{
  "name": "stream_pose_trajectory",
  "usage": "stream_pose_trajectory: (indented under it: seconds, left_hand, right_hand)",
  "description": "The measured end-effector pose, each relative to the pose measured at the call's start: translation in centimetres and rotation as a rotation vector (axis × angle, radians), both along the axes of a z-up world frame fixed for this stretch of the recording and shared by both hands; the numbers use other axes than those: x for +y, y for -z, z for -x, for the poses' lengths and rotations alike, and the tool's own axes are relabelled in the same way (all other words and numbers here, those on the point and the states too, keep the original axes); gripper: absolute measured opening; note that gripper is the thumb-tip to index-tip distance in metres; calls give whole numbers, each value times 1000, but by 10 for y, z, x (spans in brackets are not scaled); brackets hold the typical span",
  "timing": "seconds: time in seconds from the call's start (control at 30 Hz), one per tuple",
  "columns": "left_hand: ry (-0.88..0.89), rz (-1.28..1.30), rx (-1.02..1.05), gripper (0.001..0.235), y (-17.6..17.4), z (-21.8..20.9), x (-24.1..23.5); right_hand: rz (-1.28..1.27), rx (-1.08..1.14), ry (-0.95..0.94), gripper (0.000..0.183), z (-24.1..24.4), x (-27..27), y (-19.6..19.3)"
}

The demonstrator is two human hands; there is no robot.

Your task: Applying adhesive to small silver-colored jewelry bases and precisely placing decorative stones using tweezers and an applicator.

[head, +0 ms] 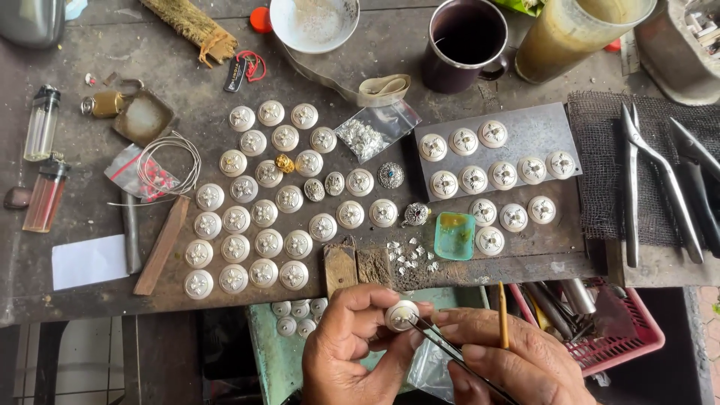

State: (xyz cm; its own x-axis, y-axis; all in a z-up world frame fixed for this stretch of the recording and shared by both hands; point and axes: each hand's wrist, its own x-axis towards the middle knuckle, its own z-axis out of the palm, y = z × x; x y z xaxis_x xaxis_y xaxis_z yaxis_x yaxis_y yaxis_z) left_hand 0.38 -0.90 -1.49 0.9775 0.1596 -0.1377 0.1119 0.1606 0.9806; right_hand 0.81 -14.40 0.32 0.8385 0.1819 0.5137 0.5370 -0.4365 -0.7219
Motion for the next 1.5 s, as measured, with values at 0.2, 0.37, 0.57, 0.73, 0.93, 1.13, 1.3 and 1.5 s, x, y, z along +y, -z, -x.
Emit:
stream_pose_trajectory:
  seconds: [0.2,0.37,0.57,0.73,0.93,1.13,1.3,1.5]
  left_hand:
    - [-102,233,105,28,0,-2,1]
    - [-66,392,33,29,3,-4,2]
    - [-133,293,99,35,9,-1,1]
    - [-146,305,94,35,12,-1,1]
    - [-164,278,130,35,13,0,0]
    - [-189,224,106,35,8,-1,-8]
    - [-171,-2,343,37,19,5,1]
    - [-132,130,182,42,42,9,4]
  right_hand:
    - [-34,199,76,13,1,-3,-3]
    - [-51,84,23,13,-9,-3,1]
    - [-207,229,165,14,-3,3,5]
    - [-118,395,25,17,-16,-6,-3]
    - [-105,327,51,14,-17,-5,-3]
    - [-293,159,-88,12,-22,-14,5]
    - [-418,196,41,12,-21,-9,-7]
    - [-358,187,97,6,-26,-36,-23]
